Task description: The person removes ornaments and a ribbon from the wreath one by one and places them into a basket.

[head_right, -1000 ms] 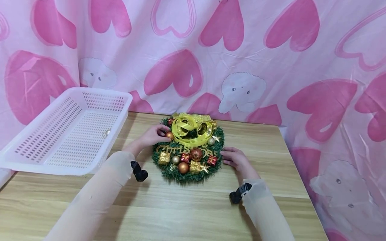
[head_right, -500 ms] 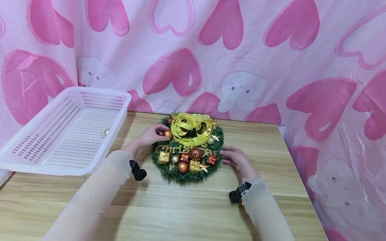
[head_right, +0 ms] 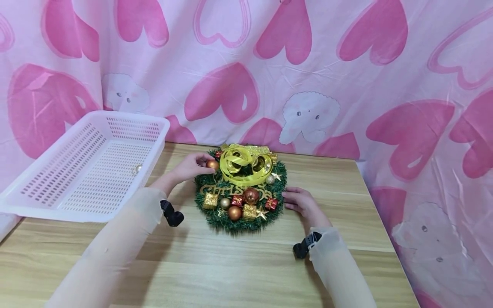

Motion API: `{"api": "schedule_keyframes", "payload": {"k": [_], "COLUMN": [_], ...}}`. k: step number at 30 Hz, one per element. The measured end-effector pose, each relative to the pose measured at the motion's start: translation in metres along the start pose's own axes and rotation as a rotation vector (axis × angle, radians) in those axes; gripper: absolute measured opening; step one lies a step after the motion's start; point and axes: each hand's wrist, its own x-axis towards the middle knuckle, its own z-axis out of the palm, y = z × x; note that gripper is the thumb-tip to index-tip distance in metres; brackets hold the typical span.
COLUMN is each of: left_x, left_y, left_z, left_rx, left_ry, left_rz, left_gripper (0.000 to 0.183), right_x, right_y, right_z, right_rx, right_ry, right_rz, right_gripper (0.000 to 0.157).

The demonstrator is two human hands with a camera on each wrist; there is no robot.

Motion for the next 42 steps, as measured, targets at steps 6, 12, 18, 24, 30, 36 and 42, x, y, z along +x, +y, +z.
{"api": "schedule_keyframes", "payload": {"k": [6,12,18,24,30,36,42], "left_x": [-0.002,-0.005,-0.006,-0.008,-0.014,-0.021,-0.025], "left_y": [0.004,0.012,0.018,0.024,0.034,0.045,0.041], "left_z": [-0.008,-0.019,-0.030,-0.042,-0.057,-0.075,-0.097], "left_rx": [-0.011,-0.013,0.013,0.013,0.024,0.023,0.032], "left_ry": [0.009,0.013,0.040,0.080,0.098,0.143,0.191], "left_rz": [0.030,0.045,0.025,0.034,0.037,0.048,0.011], "left_gripper": [0.038,0.041,0.043,0.043,0.045,0.044,0.042], "right_x": [-0.002,-0.004,-0.005,-0.006,-0.007,-0.005,-0.005], "right_y": [0.000,0.000,-0.001,-0.001,-0.001,0.001,0.002], "right_z": [0.001,0.001,0.002,0.001,0.002,0.000,0.000], "right_rx": [-0.013,-0.029,-0.025,-0.005,0.003,0.014,0.031], "right_ry": [0.004,-0.002,0.001,0.025,0.015,0.020,0.029], "right_rz": [-0.009,-0.026,-0.019,-0.001,-0.012,-0.012,0.001], "right_gripper": [0.064,0.062,0.062,0.063,0.061,0.059,0.053]}}
